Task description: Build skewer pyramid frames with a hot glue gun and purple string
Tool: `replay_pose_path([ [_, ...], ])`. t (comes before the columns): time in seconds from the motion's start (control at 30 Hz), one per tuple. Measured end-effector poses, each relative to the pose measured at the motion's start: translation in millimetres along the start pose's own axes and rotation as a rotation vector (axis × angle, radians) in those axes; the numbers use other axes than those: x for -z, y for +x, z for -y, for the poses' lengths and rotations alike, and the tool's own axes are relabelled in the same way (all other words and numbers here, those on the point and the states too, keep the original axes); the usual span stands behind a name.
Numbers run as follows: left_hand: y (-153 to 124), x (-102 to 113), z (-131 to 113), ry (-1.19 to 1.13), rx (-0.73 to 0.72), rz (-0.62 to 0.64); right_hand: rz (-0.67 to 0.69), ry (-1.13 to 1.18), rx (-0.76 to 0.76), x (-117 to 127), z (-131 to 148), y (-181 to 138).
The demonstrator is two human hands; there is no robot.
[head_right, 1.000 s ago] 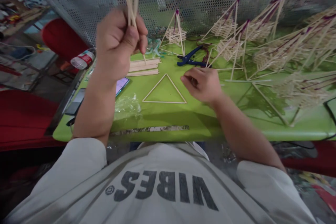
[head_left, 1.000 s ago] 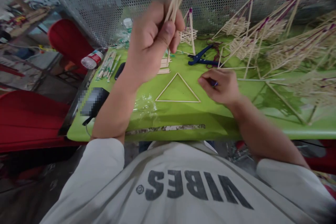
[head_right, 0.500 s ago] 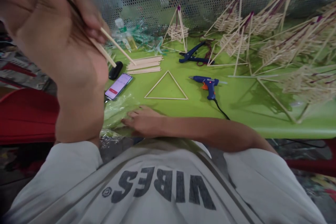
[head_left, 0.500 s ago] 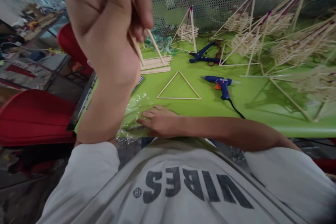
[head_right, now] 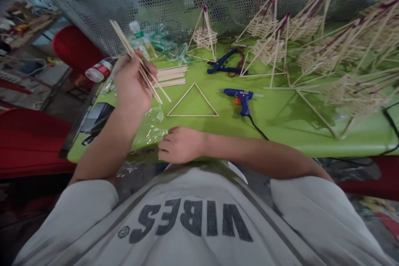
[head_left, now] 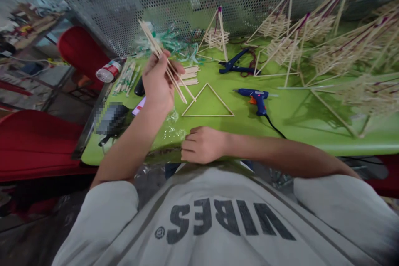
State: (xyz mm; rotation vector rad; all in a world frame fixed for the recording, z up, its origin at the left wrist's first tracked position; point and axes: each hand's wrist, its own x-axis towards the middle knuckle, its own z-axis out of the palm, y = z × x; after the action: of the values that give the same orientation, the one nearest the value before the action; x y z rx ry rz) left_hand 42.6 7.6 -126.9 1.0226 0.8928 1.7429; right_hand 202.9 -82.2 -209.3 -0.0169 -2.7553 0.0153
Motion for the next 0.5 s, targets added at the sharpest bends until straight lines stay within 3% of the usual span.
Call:
replay_pose_path([
  [0.1, 11, 15, 35, 0.059, 0.108, -0.091, -0.028, -0.05, -0.128, 30, -26, -26],
  [0.2, 26, 38, 52, 0.116, 0.186, -0.091, -0.042, -0.119, -0.403, 50, -57, -55],
  [0.37, 41, 80, 60, 0.473, 0.402, 0.18, 0.152, -0.118, -0.686, 56, -83, -100],
  [0.5, 42, 96, 67, 0.707, 0.547, 0.38, 0.199, 0.001, -0.932, 63, -92, -122],
])
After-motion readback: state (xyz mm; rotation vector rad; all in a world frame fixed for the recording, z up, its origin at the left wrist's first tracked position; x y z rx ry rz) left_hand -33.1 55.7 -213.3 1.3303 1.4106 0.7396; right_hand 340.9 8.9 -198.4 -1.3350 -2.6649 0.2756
